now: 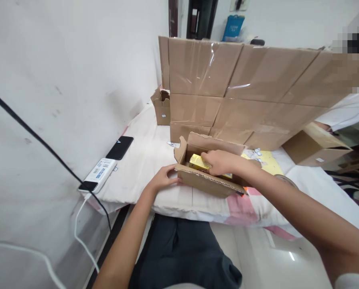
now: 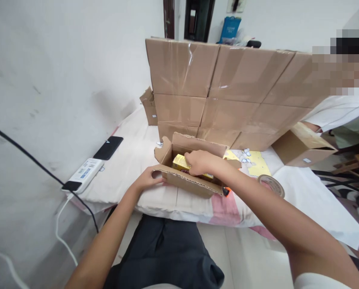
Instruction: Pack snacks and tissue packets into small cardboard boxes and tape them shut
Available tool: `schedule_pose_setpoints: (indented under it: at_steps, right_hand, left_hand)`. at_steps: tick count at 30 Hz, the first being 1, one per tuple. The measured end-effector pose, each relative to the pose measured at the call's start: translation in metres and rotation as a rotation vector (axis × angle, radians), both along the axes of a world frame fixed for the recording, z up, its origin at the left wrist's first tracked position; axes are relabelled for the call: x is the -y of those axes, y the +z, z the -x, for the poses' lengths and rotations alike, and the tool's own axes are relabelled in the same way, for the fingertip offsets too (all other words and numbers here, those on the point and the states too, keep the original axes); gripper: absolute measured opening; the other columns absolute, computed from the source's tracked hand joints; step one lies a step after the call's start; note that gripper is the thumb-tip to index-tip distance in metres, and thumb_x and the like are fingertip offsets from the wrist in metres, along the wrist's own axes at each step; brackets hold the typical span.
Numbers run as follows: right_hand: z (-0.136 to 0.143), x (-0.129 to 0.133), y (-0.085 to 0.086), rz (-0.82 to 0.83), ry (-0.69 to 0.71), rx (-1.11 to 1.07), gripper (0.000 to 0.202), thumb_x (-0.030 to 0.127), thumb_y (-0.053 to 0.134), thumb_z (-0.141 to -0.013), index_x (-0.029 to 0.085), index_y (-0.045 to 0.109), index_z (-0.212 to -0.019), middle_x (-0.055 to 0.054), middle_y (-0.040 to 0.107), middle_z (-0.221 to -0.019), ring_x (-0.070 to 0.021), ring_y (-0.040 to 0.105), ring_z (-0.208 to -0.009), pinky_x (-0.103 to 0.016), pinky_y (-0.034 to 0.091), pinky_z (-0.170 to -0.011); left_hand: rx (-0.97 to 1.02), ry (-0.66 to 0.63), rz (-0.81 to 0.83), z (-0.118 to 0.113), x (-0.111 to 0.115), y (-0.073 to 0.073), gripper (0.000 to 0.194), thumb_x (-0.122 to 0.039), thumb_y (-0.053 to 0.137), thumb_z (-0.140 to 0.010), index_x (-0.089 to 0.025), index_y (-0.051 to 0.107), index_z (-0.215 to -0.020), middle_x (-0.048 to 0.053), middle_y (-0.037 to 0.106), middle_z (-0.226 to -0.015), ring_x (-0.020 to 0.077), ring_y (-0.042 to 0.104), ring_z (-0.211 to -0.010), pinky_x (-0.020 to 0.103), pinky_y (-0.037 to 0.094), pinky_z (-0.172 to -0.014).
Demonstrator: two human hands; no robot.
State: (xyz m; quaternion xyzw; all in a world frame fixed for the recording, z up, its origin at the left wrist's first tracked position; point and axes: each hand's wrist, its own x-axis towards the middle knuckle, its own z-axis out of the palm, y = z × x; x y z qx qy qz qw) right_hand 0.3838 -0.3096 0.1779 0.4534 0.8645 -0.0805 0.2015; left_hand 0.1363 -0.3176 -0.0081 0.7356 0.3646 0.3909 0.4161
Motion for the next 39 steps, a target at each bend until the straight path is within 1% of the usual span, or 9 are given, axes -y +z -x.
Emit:
schedule_pose_setpoints:
  at_steps: [5,9,13,18,24,27,32,36,39]
  right_hand:
    - [-0.004,0.009,0.014,0.001,-0.056,-0.069,0.04,0.038,0.061,-0.084,0.015,0.063,-0.117,-0.017,0.069,-0.111,-0.0327,0.067,-0.094,-0.036,0.047,-0.07]
    - [-0.051,0.043,0.028,-0.29,-0.241,-0.632,0.049,0.051,0.055,-0.091,0.024,0.058,-0.132,-0.011,0.065,-0.127,-0.0296,0.063,-0.112,-0.04,0.049,-0.09]
    - [-0.096,0.085,-0.025,-0.896,-0.613,-1.402,0.043,0.049,0.038,-0.099,0.022,0.058,-0.126,-0.009,0.072,-0.111,-0.025,0.066,-0.105,-0.044,0.049,-0.094]
    - [-0.088,0.099,-0.117,-0.665,-0.625,-1.652,0.043,0.048,0.04,-0.099,0.019,0.059,-0.123,-0.011,0.074,-0.114,-0.0263,0.061,-0.122,-0.05,0.037,-0.113]
    - [-0.077,0.086,-0.12,-0.751,-0.523,-1.908,0.056,0.049,0.032,-0.1,0.032,0.025,-0.153,-0.007,0.032,-0.162,-0.0261,0.043,-0.143,-0.052,0.037,-0.114]
    - [-0.074,0.084,-0.119,-0.701,-0.409,-1.88,0.055,0.053,0.025,-0.101,0.037,0.021,-0.154,-0.006,0.036,-0.16,-0.0274,0.05,-0.137,-0.054,0.037,-0.114]
    - [-0.068,0.084,-0.128,-0.621,-0.406,-1.461,0.056,0.058,0.029,-0.101,0.024,0.049,-0.141,-0.011,0.054,-0.144,-0.0289,0.046,-0.138,-0.053,0.03,-0.119]
    - [-0.069,0.08,-0.125,-0.624,-0.406,-1.425,0.057,0.05,0.036,-0.102,0.022,0.033,-0.152,-0.013,0.052,-0.144,-0.0258,0.046,-0.138,-0.05,0.031,-0.119]
    - [-0.066,0.088,-0.121,-0.604,-0.392,-1.393,0.065,0.045,0.041,-0.101,0.02,0.02,-0.157,-0.015,0.043,-0.153,-0.0245,0.038,-0.145,-0.049,0.028,-0.121]
  left_hand:
    - [-0.007,0.017,-0.053,-0.001,0.0,-0.004,0.057,-0.044,0.08,-0.076,-0.013,0.068,-0.123,0.016,0.071,-0.121,0.033,0.065,-0.114,0.045,0.049,-0.104]
    - [-0.006,0.076,-0.104,-0.001,-0.001,-0.006,0.078,-0.051,0.081,-0.072,-0.013,0.057,-0.137,0.02,0.062,-0.135,0.0359,0.058,-0.126,0.049,0.046,-0.107]
    - [0.077,0.147,-0.318,-0.01,-0.007,0.01,0.102,-0.065,0.077,-0.07,-0.019,0.037,-0.152,0.02,0.043,-0.153,0.0368,0.038,-0.144,0.053,0.035,-0.116]
    - [0.091,0.108,-0.509,-0.035,0.001,0.037,0.052,-0.063,0.048,-0.094,-0.024,0.069,-0.12,0.013,0.058,-0.142,0.0318,0.04,-0.142,0.054,0.027,-0.12]
    - [0.281,0.318,-0.322,-0.054,0.026,0.031,0.047,-0.049,0.045,-0.1,-0.022,0.059,-0.137,0.012,0.056,-0.143,0.0284,0.044,-0.141,0.047,0.029,-0.121]
    - [0.333,0.341,-0.268,-0.059,0.031,0.027,0.048,-0.048,0.046,-0.1,-0.022,0.058,-0.138,0.012,0.054,-0.146,0.0277,0.044,-0.141,0.044,0.03,-0.121]
    - [0.471,0.391,-0.121,-0.071,0.03,0.027,0.055,-0.047,0.053,-0.097,-0.026,0.048,-0.147,0.008,0.051,-0.151,0.0254,0.043,-0.142,0.04,0.03,-0.121]
    - [0.542,0.436,-0.098,-0.078,0.028,0.031,0.066,-0.035,0.054,-0.095,-0.03,0.029,-0.155,0.007,0.052,-0.149,0.0233,0.047,-0.139,0.04,0.037,-0.116]
    - [0.469,0.491,-0.153,-0.083,0.025,0.041,0.048,-0.027,0.051,-0.093,-0.026,0.049,-0.141,0.007,0.056,-0.145,0.0229,0.047,-0.138,0.039,0.036,-0.117]
